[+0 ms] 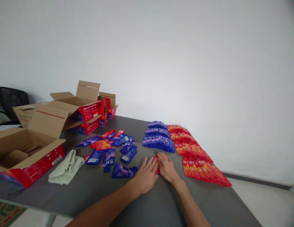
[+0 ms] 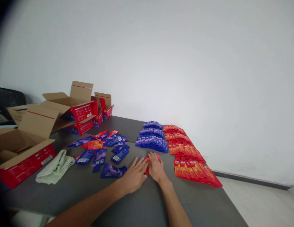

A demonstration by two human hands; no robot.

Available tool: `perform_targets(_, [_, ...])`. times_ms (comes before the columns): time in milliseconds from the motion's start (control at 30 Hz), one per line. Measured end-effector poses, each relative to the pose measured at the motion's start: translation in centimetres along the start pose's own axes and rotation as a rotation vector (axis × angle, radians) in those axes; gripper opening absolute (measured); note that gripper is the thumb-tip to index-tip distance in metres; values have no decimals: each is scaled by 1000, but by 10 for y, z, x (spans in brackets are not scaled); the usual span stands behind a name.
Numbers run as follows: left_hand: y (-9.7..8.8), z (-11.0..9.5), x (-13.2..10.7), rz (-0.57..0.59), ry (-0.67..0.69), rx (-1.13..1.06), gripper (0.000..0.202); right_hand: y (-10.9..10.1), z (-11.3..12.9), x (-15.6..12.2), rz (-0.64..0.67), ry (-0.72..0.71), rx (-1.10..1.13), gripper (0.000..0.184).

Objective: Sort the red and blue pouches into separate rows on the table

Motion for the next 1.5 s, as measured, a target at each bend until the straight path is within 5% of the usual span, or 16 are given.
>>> perform_targets(200, [-19, 47, -36, -75, -31, 143, 52, -1, 66, 13, -95, -145, 68, 51])
perform_targets(333, [-24, 87, -49, -79, -62, 170, 44, 10, 106, 26, -70, -207, 101, 51])
perform_targets(500, [-51, 120, -62, -169, -157, 163, 36, 29, 149, 46, -73, -260, 131, 51])
perform_targets(800, [-95, 217, -96, -225, -512, 270, 30, 63, 228, 79, -91, -306, 152, 42])
perform_targets(1033, [-93, 274, -104, -195, -705, 298, 41, 88, 259, 95, -7, -291, 35, 48])
perform_targets(1233, [-88, 289, -109, -159, -811, 272, 40, 92, 258, 102, 3, -243, 36, 53])
perform_targets(1500, [-124, 268, -103, -314, -811, 211, 24, 84, 254, 101, -82, -232, 99, 41])
Point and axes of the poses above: each hand's wrist, its own x-axis towards the middle knuckle, its own y-axis out of the palm, z = x × y, the point moved 5 cm from there along x, towards the middle knuckle, and after that the axes turned 1 degree about -x, right-handed, at the moved point
